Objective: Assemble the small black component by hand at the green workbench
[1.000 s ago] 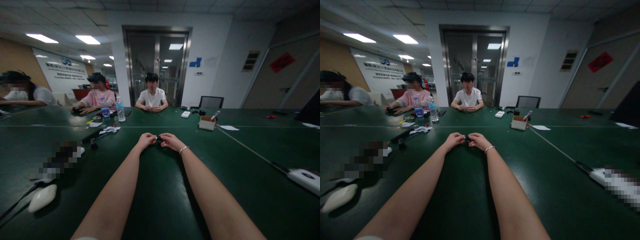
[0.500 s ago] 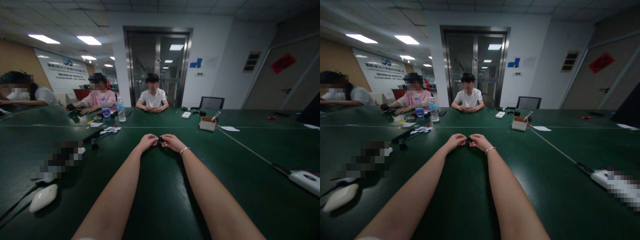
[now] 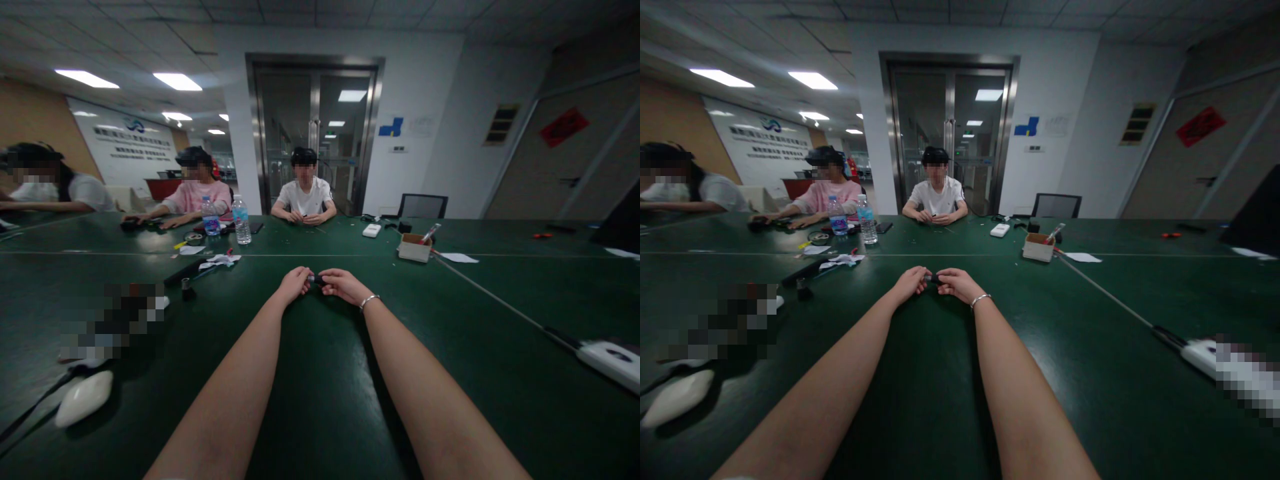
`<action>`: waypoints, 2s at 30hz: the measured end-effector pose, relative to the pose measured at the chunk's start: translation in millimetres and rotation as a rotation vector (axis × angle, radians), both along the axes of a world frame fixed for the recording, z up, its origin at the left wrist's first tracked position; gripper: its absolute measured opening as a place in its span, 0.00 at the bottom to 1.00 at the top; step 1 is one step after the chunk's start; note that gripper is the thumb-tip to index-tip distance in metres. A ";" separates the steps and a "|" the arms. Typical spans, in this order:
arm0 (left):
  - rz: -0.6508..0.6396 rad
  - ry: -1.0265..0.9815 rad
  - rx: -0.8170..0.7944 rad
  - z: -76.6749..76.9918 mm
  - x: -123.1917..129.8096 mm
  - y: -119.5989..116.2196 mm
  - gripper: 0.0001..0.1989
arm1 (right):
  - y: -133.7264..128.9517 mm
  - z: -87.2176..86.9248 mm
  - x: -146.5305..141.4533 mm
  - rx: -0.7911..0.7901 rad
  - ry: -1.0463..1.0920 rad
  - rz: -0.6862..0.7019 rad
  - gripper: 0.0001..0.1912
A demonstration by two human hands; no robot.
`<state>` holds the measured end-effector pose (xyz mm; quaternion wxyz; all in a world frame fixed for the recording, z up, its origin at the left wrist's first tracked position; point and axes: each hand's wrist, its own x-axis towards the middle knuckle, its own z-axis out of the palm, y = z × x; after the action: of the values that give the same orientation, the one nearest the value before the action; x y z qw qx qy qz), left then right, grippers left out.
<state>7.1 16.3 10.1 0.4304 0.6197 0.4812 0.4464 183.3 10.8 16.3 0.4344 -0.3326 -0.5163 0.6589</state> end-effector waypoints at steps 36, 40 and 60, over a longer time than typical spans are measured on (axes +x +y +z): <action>-0.003 -0.132 -0.032 8.0 1.1 -5.3 0.08 | -2.1 4.1 1.0 -0.035 0.010 -0.021 0.07; -0.010 -0.122 -0.008 5.1 1.8 -2.9 0.10 | -2.8 4.5 0.6 -0.043 0.000 -0.027 0.07; -0.028 -0.145 -0.035 3.1 -0.5 -3.3 0.08 | -0.7 1.7 0.8 -0.029 0.009 -0.023 0.07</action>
<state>6.6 13.0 13.3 0.4811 0.5846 0.4478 0.4757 184.1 10.1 18.0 0.4394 -0.3415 -0.5010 0.6628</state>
